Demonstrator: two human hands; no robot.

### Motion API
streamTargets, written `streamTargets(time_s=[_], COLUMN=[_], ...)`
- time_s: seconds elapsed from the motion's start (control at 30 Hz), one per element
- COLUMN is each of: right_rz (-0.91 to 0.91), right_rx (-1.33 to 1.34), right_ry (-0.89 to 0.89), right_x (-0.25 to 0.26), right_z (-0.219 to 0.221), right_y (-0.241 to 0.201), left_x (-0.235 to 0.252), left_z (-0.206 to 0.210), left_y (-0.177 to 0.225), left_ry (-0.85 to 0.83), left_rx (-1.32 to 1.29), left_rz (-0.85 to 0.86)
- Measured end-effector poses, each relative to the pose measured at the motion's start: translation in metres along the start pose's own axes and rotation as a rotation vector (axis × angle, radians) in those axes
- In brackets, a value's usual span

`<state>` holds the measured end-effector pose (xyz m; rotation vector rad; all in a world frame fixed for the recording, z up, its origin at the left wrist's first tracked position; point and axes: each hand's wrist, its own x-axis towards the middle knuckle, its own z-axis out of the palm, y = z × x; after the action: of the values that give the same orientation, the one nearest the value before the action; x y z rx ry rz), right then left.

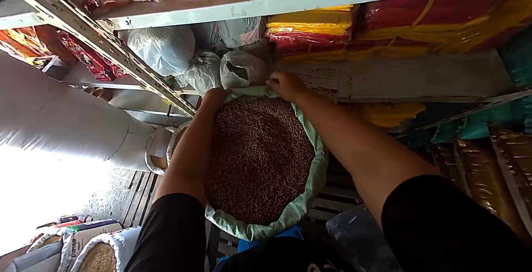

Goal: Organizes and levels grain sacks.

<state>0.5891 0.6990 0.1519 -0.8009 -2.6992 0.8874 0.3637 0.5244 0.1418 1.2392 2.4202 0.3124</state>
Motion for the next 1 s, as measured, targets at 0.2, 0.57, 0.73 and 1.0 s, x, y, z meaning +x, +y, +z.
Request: streamTargets(time_s=[0.2, 0.57, 0.73, 1.0], right_rz=[0.221, 0.661, 0.879, 0.892], right_rx=[-0.190, 0.009, 0.018, 0.548], right_ry=[-0.001, 0.106, 0.082, 0.365], right_x=[-0.094, -0.204, -0.246, -0.278], right_z=[-0.027, -0.001, 0.013, 0.040], right_y=[-0.011, -0.042, -0.070, -0.055], left_x=[-0.100, -0.160, -0.169, -0.173], left_z=[-0.034, 0.043, 0.063, 0.063], left_y=[-0.043, -0.108, -0.123, -0.119], left_ry=[-0.153, 0.042, 0.106, 0.166], left_rx=[0.142, -0.734, -1.192, -1.116], left_rz=[-0.022, -0.292, -0.346, -0.332])
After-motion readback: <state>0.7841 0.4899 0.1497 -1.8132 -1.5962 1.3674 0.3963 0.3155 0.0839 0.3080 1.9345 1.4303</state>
